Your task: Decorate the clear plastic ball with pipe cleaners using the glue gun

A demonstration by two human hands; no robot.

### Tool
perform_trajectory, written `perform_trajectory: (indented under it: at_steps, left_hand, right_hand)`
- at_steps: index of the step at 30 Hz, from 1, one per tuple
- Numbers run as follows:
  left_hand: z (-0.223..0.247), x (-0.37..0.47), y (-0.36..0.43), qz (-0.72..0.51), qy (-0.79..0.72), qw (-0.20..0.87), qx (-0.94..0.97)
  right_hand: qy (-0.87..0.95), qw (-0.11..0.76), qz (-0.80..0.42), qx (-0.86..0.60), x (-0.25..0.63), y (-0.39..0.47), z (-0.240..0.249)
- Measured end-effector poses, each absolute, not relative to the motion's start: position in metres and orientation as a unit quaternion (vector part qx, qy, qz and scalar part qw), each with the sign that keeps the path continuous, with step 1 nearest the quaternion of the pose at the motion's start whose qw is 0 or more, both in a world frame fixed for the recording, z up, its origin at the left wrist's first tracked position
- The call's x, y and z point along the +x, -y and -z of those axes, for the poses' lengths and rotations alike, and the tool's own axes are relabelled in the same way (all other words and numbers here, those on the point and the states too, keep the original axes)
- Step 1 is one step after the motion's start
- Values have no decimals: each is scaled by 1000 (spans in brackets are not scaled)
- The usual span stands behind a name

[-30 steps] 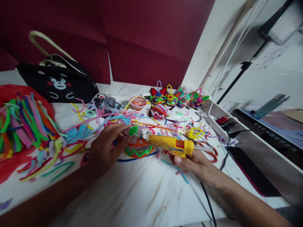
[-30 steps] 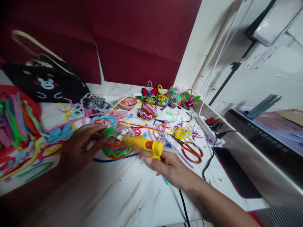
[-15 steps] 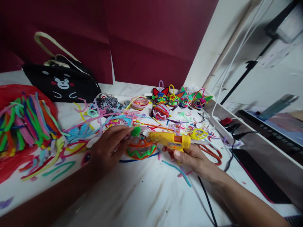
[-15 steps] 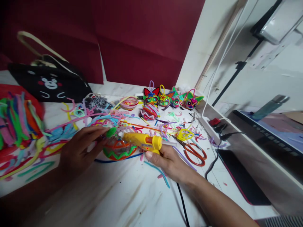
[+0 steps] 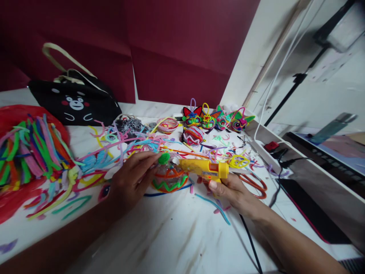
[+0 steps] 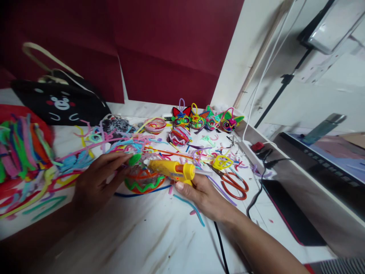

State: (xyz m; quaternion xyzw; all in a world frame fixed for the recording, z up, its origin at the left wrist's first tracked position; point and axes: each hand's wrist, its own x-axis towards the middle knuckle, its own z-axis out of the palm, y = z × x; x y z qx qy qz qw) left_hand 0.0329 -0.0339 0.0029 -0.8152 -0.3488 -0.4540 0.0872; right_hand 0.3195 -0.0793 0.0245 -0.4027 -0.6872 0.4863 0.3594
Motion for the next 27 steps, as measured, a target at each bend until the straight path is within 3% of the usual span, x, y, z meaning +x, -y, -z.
perform_trajectory:
  at_steps: [27]
  left_hand:
    - [-4,34,33,456,340,82,-818]
  right_hand:
    - [731,352,-394,-431,321,80,-26]
